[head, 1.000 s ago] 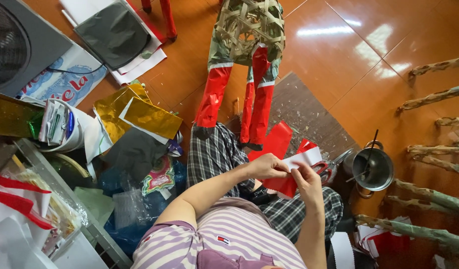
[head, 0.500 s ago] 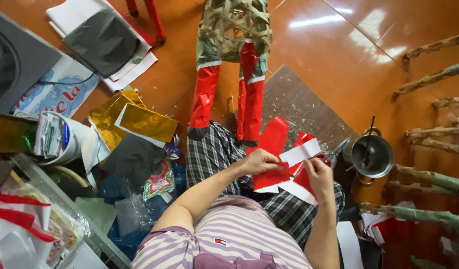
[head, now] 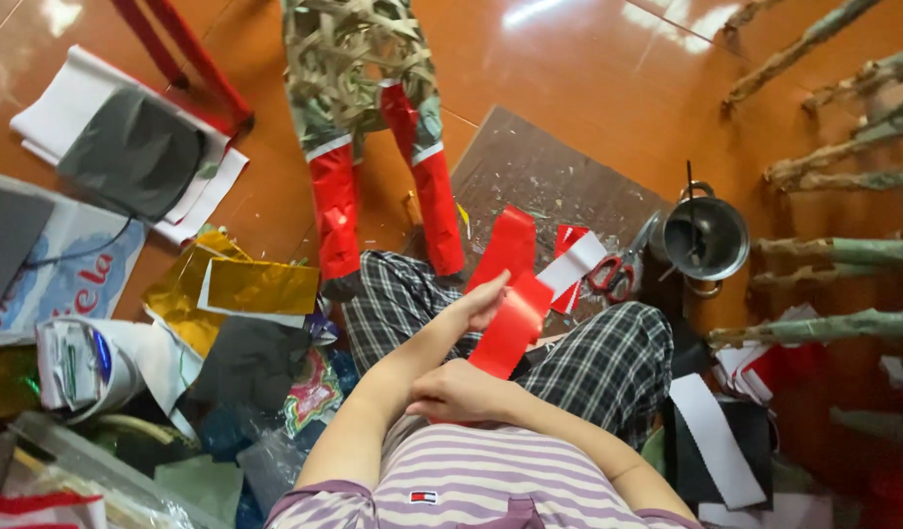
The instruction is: Applying decorative paper strips and glue to a giraffe-shaped frame.
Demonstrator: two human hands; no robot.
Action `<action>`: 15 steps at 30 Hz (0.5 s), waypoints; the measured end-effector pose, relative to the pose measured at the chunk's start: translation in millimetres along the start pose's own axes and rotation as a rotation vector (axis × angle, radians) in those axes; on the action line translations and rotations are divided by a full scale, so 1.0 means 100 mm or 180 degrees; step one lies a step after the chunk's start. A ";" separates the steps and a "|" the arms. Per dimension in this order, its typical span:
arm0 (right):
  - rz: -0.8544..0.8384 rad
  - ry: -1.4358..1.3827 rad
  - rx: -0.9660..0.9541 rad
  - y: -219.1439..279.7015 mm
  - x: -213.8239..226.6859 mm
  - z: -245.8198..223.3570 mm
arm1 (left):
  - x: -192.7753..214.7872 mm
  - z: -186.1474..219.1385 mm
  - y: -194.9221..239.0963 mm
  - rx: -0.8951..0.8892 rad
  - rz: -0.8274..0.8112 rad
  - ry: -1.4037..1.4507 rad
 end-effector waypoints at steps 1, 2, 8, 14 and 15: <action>-0.0117 -0.0051 -0.0091 -0.02 -0.05 0.03 | 0.13 -0.06 -0.18 0.0055 -0.0109 0.0037; -0.0233 -0.0103 -0.0182 -0.04 -0.10 0.07 | 0.27 -0.11 -0.36 0.0112 -0.0217 0.0075; -0.0213 -0.1929 -0.0402 0.06 -0.31 0.43 | -0.30 0.49 0.27 -0.0978 0.0065 -0.0248; 0.0037 -0.6725 0.0421 0.82 -0.64 2.12 | -1.10 1.22 1.11 -0.2018 -0.0135 -0.1465; 0.0094 -0.6765 0.0439 0.72 -0.32 1.77 | -1.12 1.21 1.17 -0.1956 -0.0148 -0.1457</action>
Point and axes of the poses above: each hand's wrist, its own y-axis away from the middle knuckle, its own x-axis out of the back of the hand, z = x × y, the point moved 4 cm from there along -y, towards the middle knuckle, and after that the axes turned 12 degrees about -z, right-handed, at the moved point
